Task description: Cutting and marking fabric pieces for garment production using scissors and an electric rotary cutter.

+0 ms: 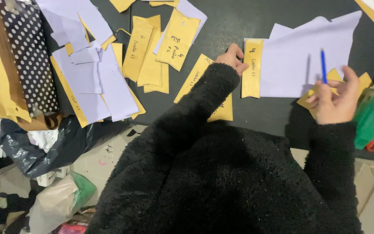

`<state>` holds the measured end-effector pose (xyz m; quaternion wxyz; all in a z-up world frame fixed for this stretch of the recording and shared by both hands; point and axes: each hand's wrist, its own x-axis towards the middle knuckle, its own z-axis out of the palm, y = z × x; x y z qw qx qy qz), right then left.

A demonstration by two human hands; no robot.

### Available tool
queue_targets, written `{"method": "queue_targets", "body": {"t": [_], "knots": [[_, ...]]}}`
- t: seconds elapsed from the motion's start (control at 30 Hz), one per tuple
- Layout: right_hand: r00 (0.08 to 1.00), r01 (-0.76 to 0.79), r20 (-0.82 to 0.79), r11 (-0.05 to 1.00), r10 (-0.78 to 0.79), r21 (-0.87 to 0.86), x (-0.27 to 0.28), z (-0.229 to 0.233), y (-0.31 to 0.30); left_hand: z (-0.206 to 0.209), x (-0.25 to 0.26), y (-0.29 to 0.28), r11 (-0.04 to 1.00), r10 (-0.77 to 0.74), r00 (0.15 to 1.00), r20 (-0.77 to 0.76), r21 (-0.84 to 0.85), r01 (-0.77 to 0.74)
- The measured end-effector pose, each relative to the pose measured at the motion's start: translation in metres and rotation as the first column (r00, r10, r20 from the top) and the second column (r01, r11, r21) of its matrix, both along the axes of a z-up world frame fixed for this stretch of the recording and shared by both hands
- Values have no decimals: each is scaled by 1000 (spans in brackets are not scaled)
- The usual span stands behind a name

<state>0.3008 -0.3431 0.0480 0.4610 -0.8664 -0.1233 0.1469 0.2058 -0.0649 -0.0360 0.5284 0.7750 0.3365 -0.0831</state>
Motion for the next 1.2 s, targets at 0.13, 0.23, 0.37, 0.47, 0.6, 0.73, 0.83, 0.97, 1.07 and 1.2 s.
{"method": "queue_targets", "body": {"t": [0.13,0.23,0.37,0.47,0.6,0.73,0.83,0.97,1.07,1.2], "knots": [[965,-117,-207,970,162,213,1,-31,16,-7,-5,-2,999,-13,1000,25,39,12],[917,-175,-284,923,279,343,-4,-31,32,-4,-3,-3,999,-33,999,14,39,33],[825,40,-502,859,260,511,-5,-27,38,-6,-4,-5,998,-43,999,2,42,43],[913,-299,-168,890,371,344,-5,-38,29,-7,-7,-12,997,-34,999,31,70,32],[964,-258,0,929,268,266,-13,-35,37,-12,0,-25,898,-215,974,76,407,167],[941,-311,177,943,288,117,-23,-6,63,15,-5,-44,612,-462,886,-36,709,349],[862,-415,341,909,375,49,-22,-3,83,4,-3,-45,562,-473,873,-123,720,406],[847,-426,340,904,408,-22,-21,-12,92,5,-1,-46,556,-491,850,-191,682,475],[839,-442,343,897,421,-19,-20,-18,96,30,-1,-42,538,-486,832,-266,660,525],[818,-447,378,892,435,-58,-25,-18,92,26,-3,-49,510,-481,806,-344,638,577]]}}
